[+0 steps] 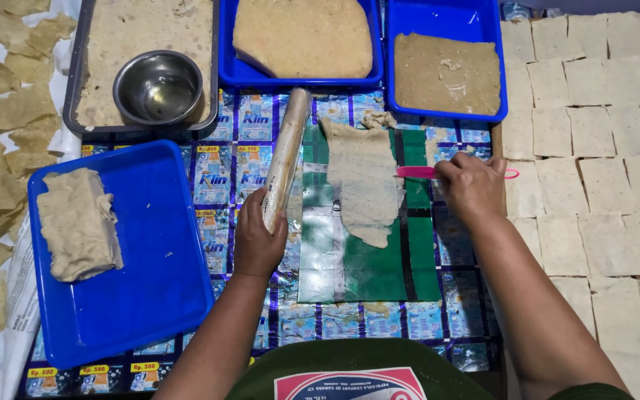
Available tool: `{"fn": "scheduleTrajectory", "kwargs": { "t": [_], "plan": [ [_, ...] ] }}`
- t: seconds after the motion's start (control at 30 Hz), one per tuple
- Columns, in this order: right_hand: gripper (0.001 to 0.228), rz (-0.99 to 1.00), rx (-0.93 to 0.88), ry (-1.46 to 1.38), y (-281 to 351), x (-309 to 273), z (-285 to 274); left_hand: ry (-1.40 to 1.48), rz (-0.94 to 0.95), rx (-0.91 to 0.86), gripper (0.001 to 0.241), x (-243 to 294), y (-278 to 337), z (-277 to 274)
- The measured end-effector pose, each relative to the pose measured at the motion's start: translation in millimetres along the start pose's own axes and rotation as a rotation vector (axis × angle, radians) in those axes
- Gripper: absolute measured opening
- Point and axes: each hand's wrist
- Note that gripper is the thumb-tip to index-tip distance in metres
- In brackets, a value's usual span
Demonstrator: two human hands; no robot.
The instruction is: Flattening dough with a rolling pin and scraper, then cutting and placing pieces on a bamboo drying rack.
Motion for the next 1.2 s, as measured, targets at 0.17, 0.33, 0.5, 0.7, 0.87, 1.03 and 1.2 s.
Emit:
{"fn": "scheduleTrajectory", "kwargs": {
  "t": [0.17,0.33,0.5,0.7,0.87,1.03,1.2],
  "plan": [
    [0.016,-0.095,0.073,-0.072,-18,-23,1,0.002,-0.009,0.002,0.049,-5,2,3],
    [0.017,-0.183,0.149,-0.117,-39,-60,-4,0.002,-0.019,-0.002,0.049,-3,1,0],
    [0.017,-0.233,0.143,-0.232,-56,-118,-46,-0.020,0.007,0.010,0.049,-3,1,0],
    [0.016,0.083,-0.400,-0.304,-7,-117,-34,-0.016,0.015,0.028,0.049,-8,5,3],
    [0.029,0.202,-0.731,-0.443,71,-147,-83,0.013,0.013,0.030,0.048,-6,5,1],
    [0.029,0.254,-0.858,-0.519,104,-170,-98,0.000,0.026,0.026,0.048,-8,5,2],
    [0.031,0.355,-0.892,-0.510,98,-198,-98,0.005,0.020,0.008,0.049,-8,5,-1]
  ]
}}
Point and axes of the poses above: each hand's wrist, its own y-axis away from the middle knuckle, its own z-axis out of the palm, x = y × z, and after that the axes turned 4 degrees about z, right-handed
